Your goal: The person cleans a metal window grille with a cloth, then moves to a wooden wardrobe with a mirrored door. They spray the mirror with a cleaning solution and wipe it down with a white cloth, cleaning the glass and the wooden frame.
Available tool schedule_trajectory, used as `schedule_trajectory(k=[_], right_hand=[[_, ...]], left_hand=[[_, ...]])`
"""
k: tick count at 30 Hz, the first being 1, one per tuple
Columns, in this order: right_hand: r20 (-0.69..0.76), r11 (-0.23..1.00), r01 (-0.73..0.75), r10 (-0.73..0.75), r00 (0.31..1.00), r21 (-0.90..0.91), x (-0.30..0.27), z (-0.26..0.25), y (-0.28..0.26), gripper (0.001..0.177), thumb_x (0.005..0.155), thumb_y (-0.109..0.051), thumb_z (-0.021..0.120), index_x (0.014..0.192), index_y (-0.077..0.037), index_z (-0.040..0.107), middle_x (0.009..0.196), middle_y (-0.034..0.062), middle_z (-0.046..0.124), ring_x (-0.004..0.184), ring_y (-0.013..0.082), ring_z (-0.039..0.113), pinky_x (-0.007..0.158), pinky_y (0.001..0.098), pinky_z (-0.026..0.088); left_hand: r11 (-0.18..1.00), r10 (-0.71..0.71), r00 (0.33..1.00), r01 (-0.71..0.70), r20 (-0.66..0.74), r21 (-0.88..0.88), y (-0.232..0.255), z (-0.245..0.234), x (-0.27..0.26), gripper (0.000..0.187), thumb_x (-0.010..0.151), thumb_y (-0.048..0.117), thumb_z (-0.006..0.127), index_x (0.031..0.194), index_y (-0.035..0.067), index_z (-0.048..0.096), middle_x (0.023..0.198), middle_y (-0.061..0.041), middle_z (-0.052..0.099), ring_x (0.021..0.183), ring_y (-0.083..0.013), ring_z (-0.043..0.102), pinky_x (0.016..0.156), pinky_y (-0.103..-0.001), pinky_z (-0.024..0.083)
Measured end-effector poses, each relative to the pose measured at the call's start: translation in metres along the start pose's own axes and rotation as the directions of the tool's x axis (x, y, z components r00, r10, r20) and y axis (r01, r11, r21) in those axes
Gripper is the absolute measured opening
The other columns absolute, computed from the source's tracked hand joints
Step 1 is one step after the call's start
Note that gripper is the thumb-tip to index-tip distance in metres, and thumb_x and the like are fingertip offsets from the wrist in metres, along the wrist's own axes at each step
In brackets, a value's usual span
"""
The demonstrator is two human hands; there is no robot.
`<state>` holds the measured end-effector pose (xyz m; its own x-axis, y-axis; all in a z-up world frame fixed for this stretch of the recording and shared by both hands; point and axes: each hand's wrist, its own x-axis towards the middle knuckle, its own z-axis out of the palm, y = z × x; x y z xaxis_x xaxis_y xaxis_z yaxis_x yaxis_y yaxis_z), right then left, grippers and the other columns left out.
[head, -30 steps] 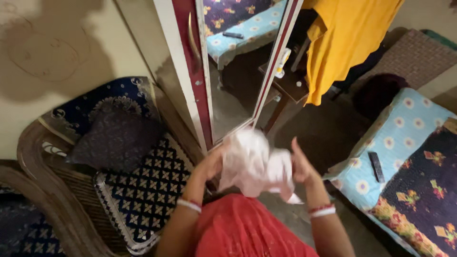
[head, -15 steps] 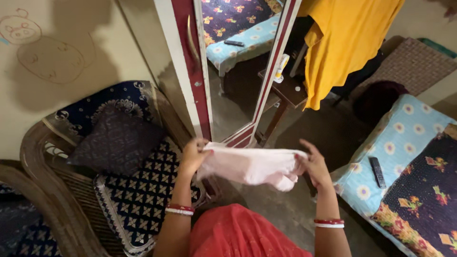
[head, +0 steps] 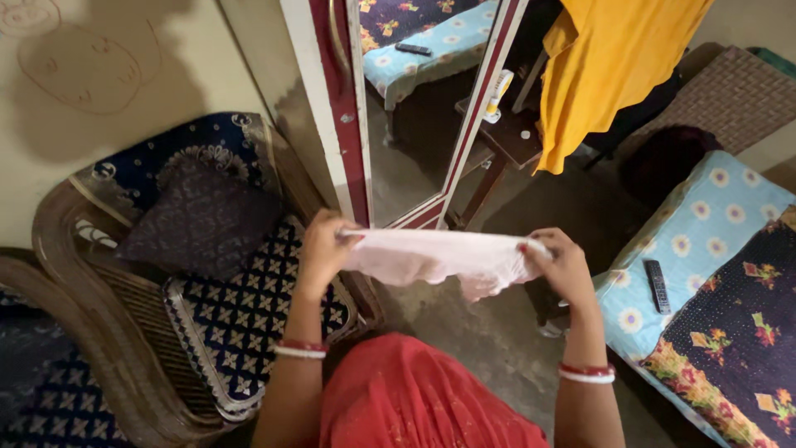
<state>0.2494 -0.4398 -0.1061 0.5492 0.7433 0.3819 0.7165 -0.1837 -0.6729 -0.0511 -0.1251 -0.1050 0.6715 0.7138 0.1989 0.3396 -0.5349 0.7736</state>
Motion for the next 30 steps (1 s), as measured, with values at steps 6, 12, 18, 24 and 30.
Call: schedule_trajectory(k=[6,12,18,24,30], right_hand=[[0.088,0.895,-0.410,0.401,0.912,0.174,0.014,0.044,-0.026,0.020,0.097,-0.022,0.065,0.097,-0.003,0.071,0.069,0.0002,0.064,0.060,0.0089,0.056,0.056,0.0290,0.047],[0.315,0.861,-0.183,0.029,0.949,0.474,0.016,0.098,-0.081,0.023,0.100,-0.015,0.059,0.118,-0.002,0.066,0.100,0.0035,0.066,0.090,0.0089,0.059,0.079,0.0263,0.050],[0.208,0.207,-0.278,0.305,0.929,0.938,0.025,0.133,-0.073,0.037,0.109,-0.026,0.047,0.125,0.002,0.064,0.119,0.0134,0.071,0.113,0.0262,0.065,0.102,0.0439,0.049],[0.450,-0.368,-0.292,0.484,0.751,0.883,0.068,0.190,-0.051,0.046,0.108,-0.040,0.038,0.134,-0.007,0.057,0.124,0.0127,0.067,0.115,0.0305,0.065,0.100,0.0482,0.053],[0.086,-0.255,0.005,0.345,0.935,0.967,0.183,0.190,-0.105,0.061,0.102,-0.049,0.042,0.147,-0.008,0.051,0.143,0.0125,0.060,0.130,0.0324,0.060,0.111,0.0481,0.049]], left_hand=[[0.937,-0.199,0.974,0.221,0.107,-0.272,0.021,0.040,0.001,0.025,0.093,0.017,0.068,0.114,0.005,0.071,0.102,-0.011,0.075,0.081,-0.0189,0.074,0.066,-0.032,0.062],[0.850,0.202,0.979,-0.158,0.034,-0.502,0.035,0.112,0.004,0.043,0.096,0.016,0.073,0.130,-0.006,0.060,0.122,-0.017,0.067,0.108,-0.0256,0.066,0.087,-0.036,0.056],[0.858,0.130,0.965,-0.225,-0.230,-0.462,0.042,0.108,0.026,0.033,0.088,0.016,0.081,0.116,0.003,0.072,0.115,-0.014,0.076,0.102,-0.0232,0.075,0.091,-0.028,0.061],[0.870,0.492,0.857,-0.489,0.154,-0.059,0.082,0.082,0.024,0.052,0.069,0.028,0.088,0.115,0.008,0.073,0.131,-0.020,0.065,0.125,-0.0392,0.056,0.107,-0.060,0.042],[0.839,0.412,0.785,-0.525,-0.463,-0.143,0.064,0.035,0.071,0.048,0.098,0.026,0.070,0.138,0.004,0.057,0.152,-0.020,0.050,0.147,-0.0372,0.046,0.127,-0.052,0.039]])
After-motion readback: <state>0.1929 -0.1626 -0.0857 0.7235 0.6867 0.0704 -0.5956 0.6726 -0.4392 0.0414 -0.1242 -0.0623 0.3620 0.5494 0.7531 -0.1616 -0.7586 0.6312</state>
